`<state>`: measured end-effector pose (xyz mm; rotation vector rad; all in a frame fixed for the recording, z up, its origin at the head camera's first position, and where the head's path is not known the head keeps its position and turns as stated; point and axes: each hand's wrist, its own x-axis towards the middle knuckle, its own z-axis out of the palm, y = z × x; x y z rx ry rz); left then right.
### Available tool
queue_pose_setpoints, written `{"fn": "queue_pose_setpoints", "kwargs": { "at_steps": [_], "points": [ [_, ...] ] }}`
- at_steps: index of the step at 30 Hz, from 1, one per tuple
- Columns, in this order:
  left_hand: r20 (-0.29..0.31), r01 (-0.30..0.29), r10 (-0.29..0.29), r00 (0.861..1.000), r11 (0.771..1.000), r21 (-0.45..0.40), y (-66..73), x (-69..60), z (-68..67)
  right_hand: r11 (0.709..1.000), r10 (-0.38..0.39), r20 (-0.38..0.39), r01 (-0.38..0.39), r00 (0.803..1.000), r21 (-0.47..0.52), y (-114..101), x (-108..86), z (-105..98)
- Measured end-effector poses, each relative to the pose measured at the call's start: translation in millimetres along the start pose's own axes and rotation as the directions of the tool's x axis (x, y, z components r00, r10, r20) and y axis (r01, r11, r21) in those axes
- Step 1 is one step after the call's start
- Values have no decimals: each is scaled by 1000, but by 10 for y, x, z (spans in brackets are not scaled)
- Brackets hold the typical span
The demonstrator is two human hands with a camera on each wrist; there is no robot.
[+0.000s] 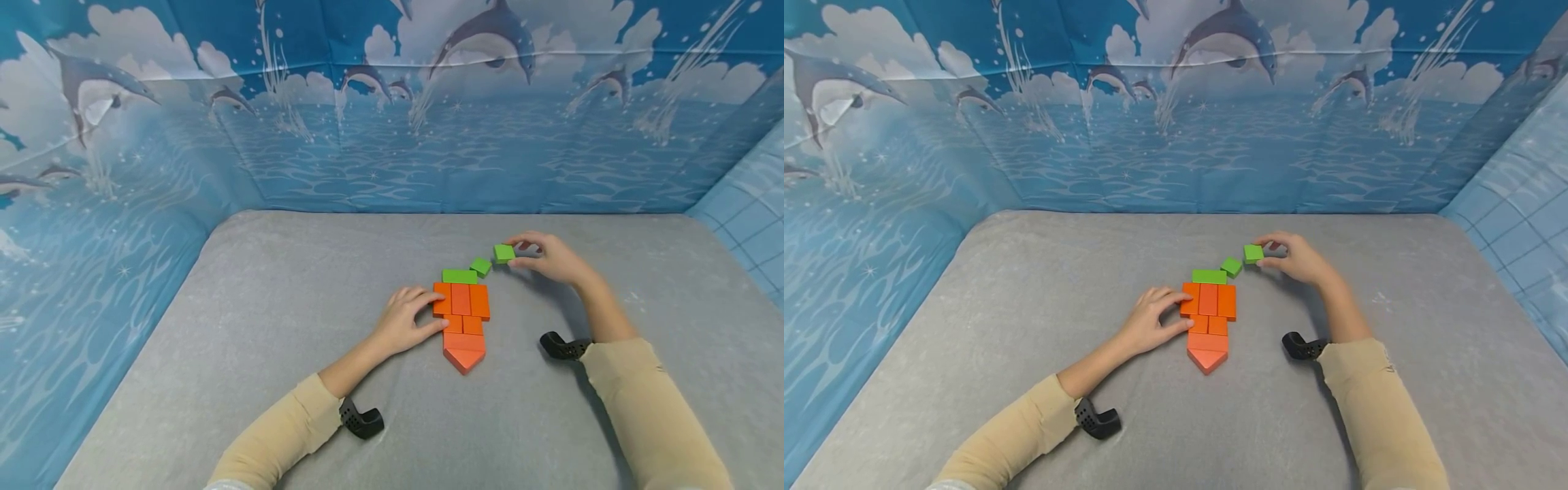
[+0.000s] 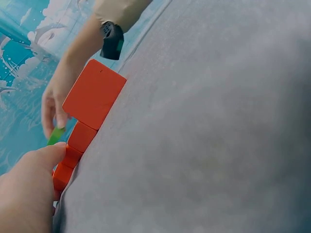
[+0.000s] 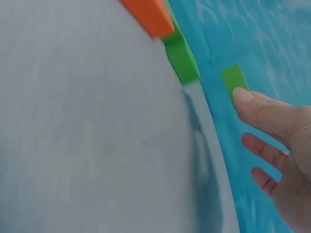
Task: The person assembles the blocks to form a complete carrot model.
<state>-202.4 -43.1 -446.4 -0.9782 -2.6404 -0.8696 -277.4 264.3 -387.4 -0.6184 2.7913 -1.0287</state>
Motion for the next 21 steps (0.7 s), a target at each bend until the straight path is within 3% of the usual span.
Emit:
{"fn": "queue_pose_setpoints", "kwargs": {
  "at_steps": [10,21],
  "points": [
    [10,4,-4,1000,1000,-3,-3,2,-3,994,-106,73,106,992,14,-302,425,288],
    [12,0,0,1000,1000,-1,-29,11,17,987,-160,143,163,977,-11,-498,699,541]
  ]
}}
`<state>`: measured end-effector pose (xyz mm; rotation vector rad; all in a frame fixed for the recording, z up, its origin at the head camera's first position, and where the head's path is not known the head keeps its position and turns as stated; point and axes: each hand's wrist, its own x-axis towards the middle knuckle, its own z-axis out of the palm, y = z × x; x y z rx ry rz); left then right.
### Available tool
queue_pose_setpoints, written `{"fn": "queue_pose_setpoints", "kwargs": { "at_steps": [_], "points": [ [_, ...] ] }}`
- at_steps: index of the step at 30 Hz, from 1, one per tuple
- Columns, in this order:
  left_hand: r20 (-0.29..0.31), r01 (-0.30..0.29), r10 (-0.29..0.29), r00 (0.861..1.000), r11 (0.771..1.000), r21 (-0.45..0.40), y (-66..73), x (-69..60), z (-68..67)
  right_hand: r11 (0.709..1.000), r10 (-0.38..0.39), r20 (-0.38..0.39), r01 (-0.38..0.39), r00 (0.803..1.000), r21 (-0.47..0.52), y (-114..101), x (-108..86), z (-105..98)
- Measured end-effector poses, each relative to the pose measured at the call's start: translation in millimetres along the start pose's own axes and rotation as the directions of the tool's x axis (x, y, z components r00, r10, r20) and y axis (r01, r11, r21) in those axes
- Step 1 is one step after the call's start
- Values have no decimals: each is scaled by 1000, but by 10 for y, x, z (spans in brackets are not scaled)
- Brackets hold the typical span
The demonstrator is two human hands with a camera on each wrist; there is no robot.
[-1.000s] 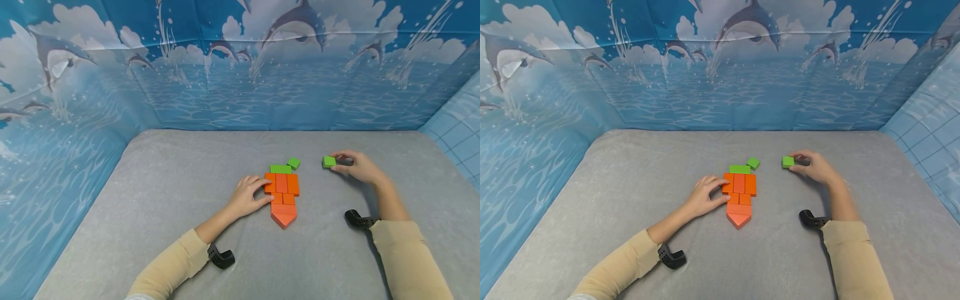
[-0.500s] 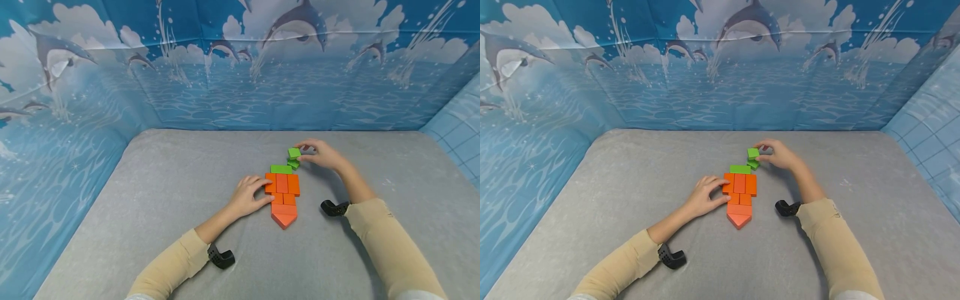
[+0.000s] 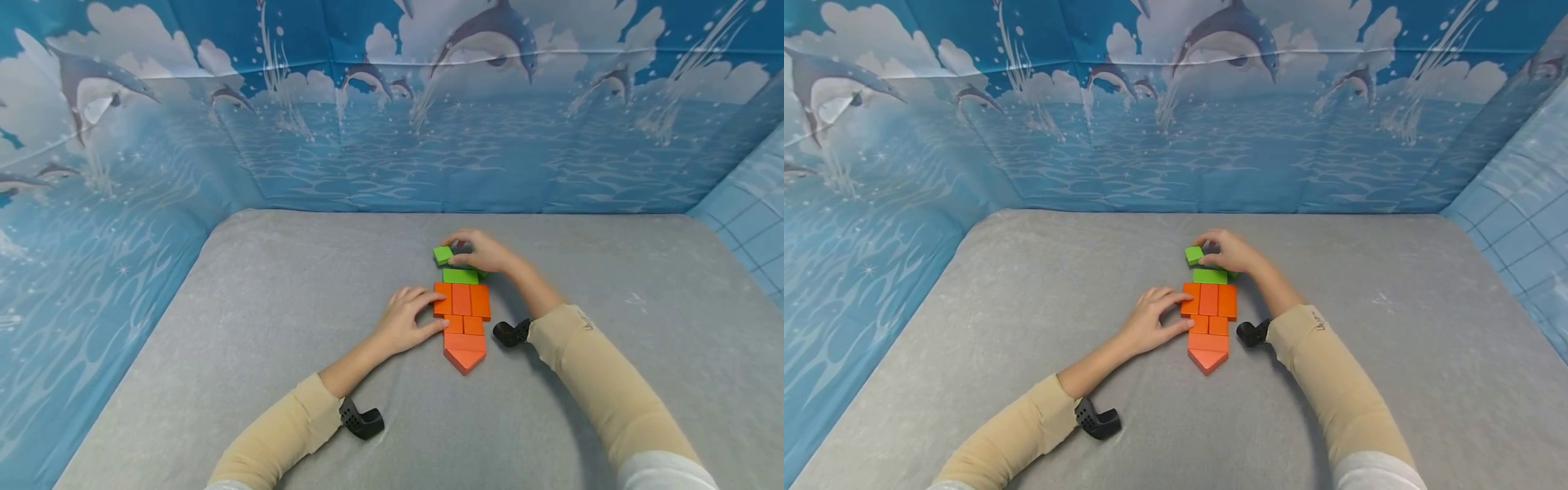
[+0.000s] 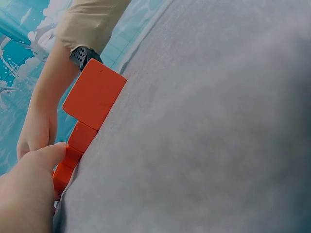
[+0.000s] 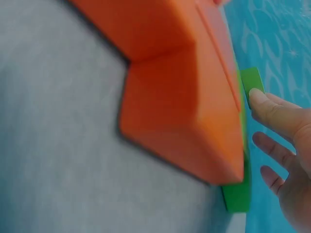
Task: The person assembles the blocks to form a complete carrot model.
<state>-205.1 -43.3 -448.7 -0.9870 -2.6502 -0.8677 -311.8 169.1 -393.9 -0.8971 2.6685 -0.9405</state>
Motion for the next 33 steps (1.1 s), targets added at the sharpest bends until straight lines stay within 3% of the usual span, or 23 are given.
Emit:
{"fn": "queue_pose_setpoints", "kwargs": {
  "at_steps": [10,33],
  "points": [
    [9,5,-5,1000,1000,2,16,9,-13,1000,-9,16,9,1000,12,45,86,99],
    [3,-2,2,1000,1000,-2,9,4,-9,997,-67,54,65,996,42,82,52,99]
  ]
}}
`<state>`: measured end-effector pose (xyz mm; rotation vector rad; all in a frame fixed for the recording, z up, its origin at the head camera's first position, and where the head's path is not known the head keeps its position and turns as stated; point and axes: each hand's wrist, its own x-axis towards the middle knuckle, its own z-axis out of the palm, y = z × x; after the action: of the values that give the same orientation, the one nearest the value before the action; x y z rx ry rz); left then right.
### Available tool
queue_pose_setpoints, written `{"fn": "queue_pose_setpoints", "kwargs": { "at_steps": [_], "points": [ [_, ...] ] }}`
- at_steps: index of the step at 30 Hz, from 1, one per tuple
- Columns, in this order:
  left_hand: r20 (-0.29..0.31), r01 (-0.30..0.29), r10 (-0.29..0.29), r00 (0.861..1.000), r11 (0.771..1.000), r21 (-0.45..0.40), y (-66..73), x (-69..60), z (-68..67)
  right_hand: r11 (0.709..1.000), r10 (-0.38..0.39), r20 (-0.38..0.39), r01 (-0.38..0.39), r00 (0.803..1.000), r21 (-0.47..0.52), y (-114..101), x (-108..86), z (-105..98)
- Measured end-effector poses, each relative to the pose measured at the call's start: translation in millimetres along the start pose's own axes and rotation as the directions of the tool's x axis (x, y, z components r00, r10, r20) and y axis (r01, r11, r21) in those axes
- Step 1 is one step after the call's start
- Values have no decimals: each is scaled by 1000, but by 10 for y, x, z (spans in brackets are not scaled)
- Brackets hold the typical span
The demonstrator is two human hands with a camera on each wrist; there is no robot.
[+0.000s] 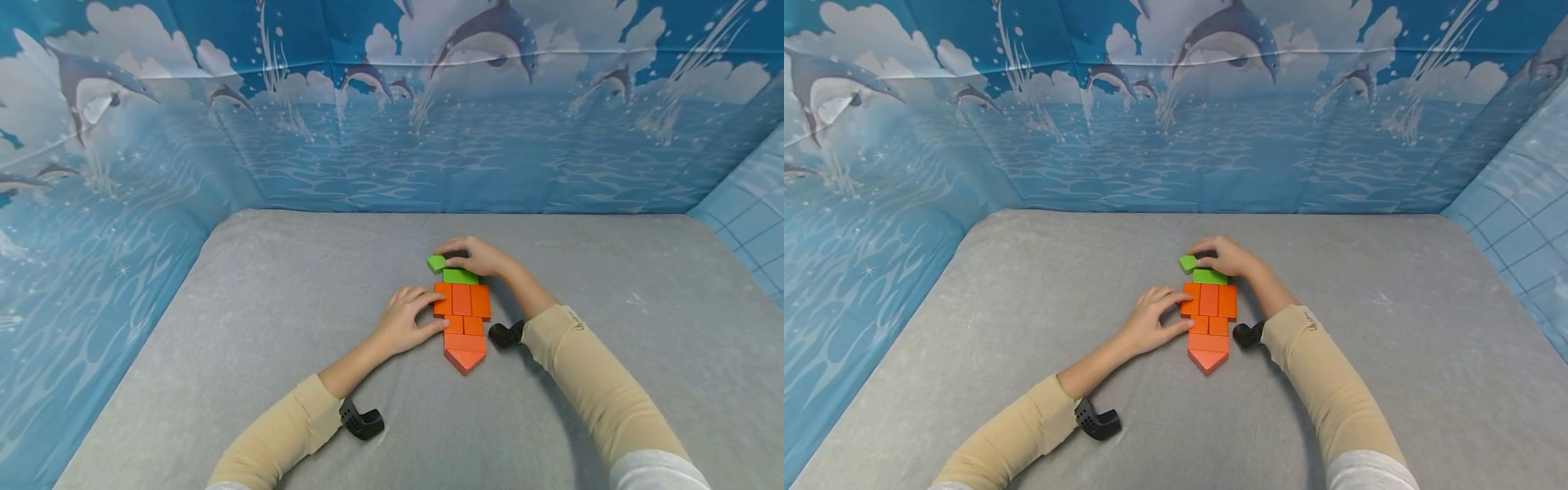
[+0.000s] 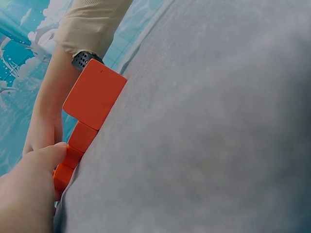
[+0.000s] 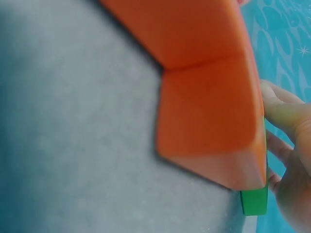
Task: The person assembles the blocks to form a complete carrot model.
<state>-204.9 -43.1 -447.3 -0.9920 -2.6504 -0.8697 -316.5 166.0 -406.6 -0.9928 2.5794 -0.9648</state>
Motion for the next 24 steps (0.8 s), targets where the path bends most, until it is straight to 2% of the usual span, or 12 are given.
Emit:
{"fn": "queue_pose_setpoints", "kwargs": {
  "at_steps": [11,24],
  "points": [
    [-10,-9,9,1000,1000,-7,2,1,-7,1000,-22,20,22,1000,1,-6,-11,-3],
    [0,-6,6,1000,1000,-2,6,23,6,1000,7,20,-7,1000,11,-26,-47,-18]
  ]
}}
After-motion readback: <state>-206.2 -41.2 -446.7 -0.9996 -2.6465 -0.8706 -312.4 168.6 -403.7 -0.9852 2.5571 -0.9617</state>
